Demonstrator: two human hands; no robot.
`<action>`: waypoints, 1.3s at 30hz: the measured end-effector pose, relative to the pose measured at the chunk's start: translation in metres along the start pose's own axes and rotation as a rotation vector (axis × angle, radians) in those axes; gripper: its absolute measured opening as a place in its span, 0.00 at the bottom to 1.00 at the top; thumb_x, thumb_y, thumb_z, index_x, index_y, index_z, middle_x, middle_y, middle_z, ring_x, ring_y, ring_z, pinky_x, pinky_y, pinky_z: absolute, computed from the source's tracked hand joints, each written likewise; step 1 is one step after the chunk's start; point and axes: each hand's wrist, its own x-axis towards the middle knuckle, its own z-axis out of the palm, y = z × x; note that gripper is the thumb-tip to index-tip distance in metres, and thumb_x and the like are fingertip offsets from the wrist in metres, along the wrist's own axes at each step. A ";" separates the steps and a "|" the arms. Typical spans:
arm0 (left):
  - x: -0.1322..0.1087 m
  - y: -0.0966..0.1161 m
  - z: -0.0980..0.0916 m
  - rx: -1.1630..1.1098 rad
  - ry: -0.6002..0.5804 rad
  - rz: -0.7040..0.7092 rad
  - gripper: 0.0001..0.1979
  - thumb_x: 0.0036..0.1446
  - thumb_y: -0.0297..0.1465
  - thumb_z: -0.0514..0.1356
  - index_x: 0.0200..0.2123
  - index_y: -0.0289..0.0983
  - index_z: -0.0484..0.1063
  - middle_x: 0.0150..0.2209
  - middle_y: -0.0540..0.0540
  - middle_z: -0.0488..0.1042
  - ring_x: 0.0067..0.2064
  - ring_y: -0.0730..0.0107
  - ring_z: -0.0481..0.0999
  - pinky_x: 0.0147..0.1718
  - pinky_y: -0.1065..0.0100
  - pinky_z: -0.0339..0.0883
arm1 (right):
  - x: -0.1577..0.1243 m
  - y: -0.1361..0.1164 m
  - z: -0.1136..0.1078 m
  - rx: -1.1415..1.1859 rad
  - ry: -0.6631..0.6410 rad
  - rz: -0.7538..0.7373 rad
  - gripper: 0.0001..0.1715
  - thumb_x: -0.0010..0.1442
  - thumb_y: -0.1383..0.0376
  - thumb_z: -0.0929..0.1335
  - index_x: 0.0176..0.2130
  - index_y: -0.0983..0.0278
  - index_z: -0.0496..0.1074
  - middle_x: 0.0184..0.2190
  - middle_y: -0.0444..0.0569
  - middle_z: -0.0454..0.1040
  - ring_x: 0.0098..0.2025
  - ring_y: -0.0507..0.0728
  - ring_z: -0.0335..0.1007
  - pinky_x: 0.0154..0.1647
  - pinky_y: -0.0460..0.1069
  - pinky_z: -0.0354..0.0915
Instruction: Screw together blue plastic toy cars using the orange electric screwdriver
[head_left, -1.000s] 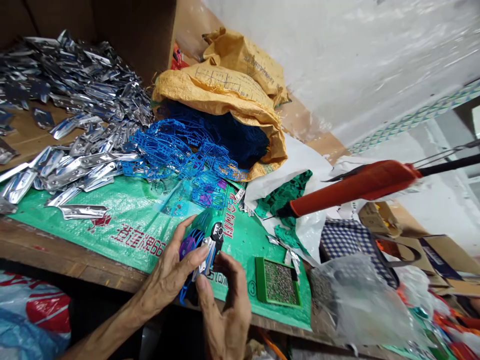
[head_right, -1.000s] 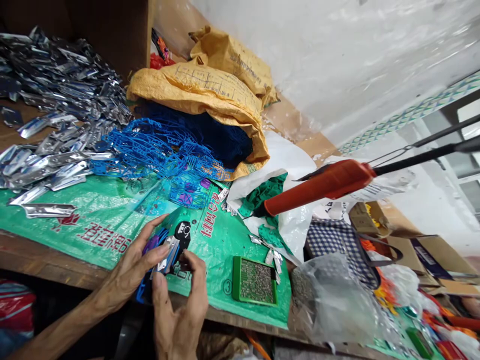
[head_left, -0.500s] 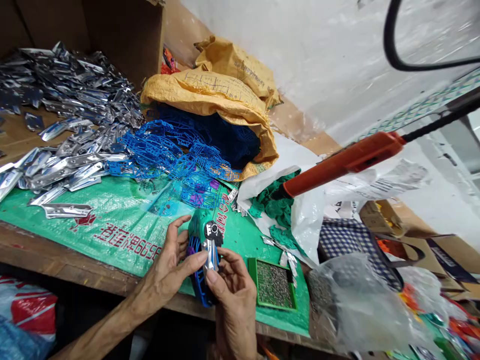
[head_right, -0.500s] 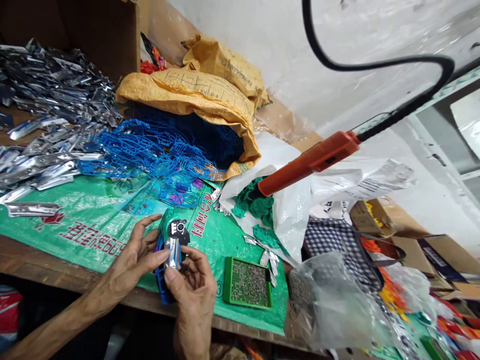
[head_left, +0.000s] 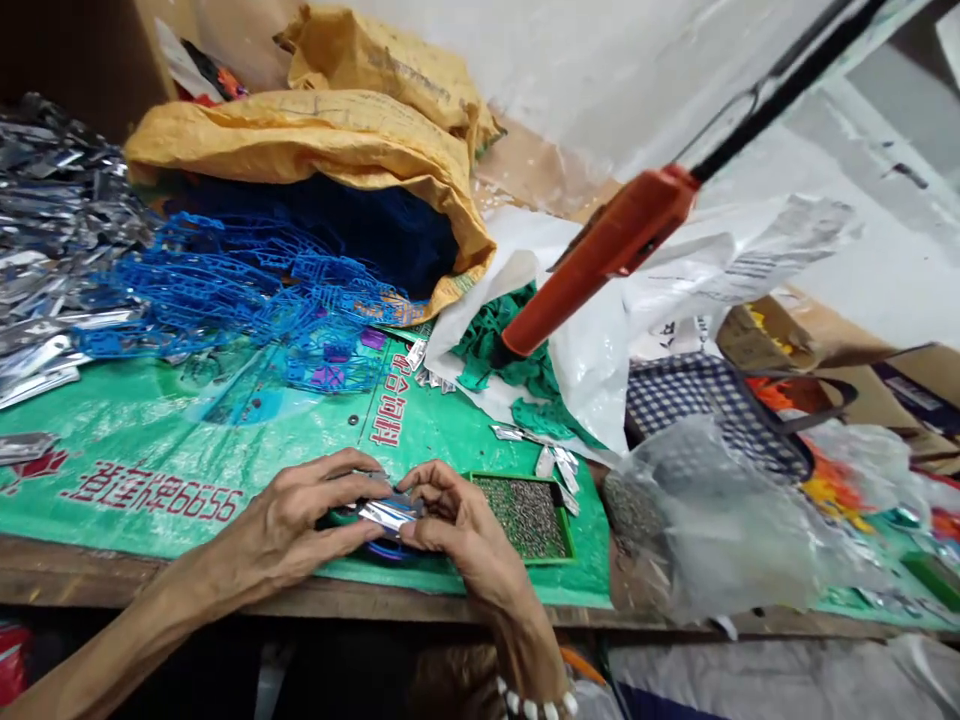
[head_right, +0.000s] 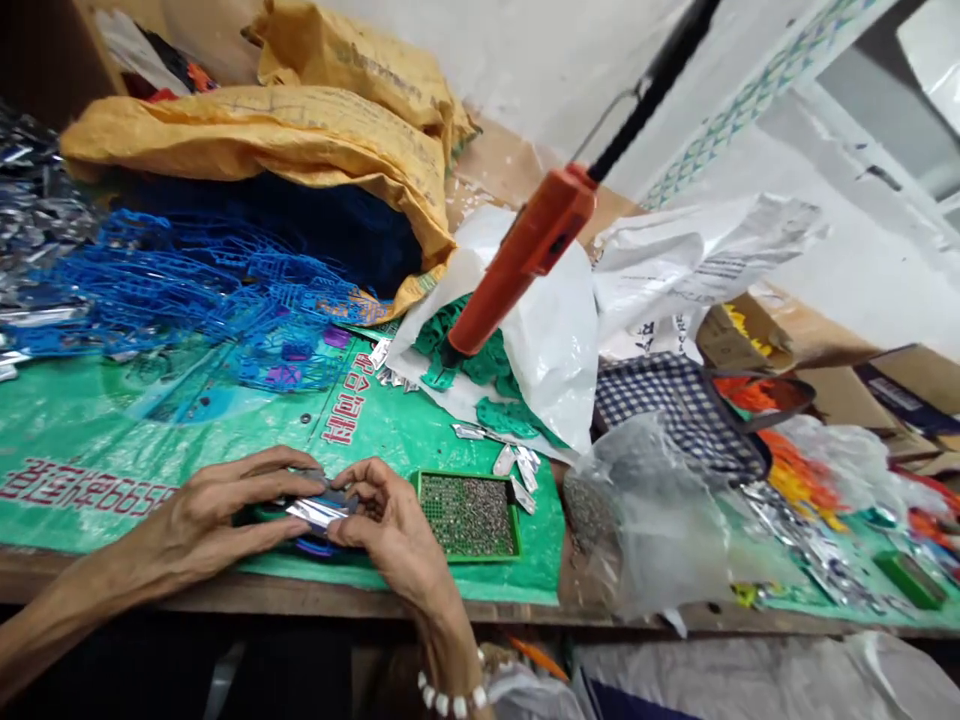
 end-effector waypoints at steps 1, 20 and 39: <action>0.000 -0.001 0.001 0.008 -0.007 -0.013 0.15 0.67 0.38 0.61 0.55 0.50 0.79 0.52 0.46 0.80 0.50 0.60 0.81 0.50 0.66 0.76 | -0.001 0.001 0.000 0.009 0.007 -0.010 0.19 0.43 0.71 0.71 0.39 0.62 0.74 0.27 0.38 0.70 0.31 0.50 0.65 0.32 0.43 0.60; -0.020 -0.039 0.040 0.305 0.216 0.096 0.22 0.60 0.45 0.67 0.57 0.60 0.76 0.49 0.53 0.84 0.48 0.59 0.85 0.50 0.69 0.79 | 0.036 -0.112 -0.025 -0.525 0.720 -0.739 0.18 0.55 0.51 0.75 0.37 0.62 0.74 0.31 0.44 0.76 0.35 0.54 0.72 0.38 0.52 0.68; 0.005 -0.019 0.027 0.324 0.324 0.271 0.18 0.65 0.52 0.60 0.46 0.50 0.84 0.40 0.52 0.86 0.39 0.66 0.87 0.40 0.79 0.79 | 0.113 -0.140 -0.041 -0.313 0.603 -0.884 0.26 0.49 0.47 0.76 0.40 0.60 0.71 0.37 0.46 0.78 0.38 0.57 0.72 0.47 0.58 0.72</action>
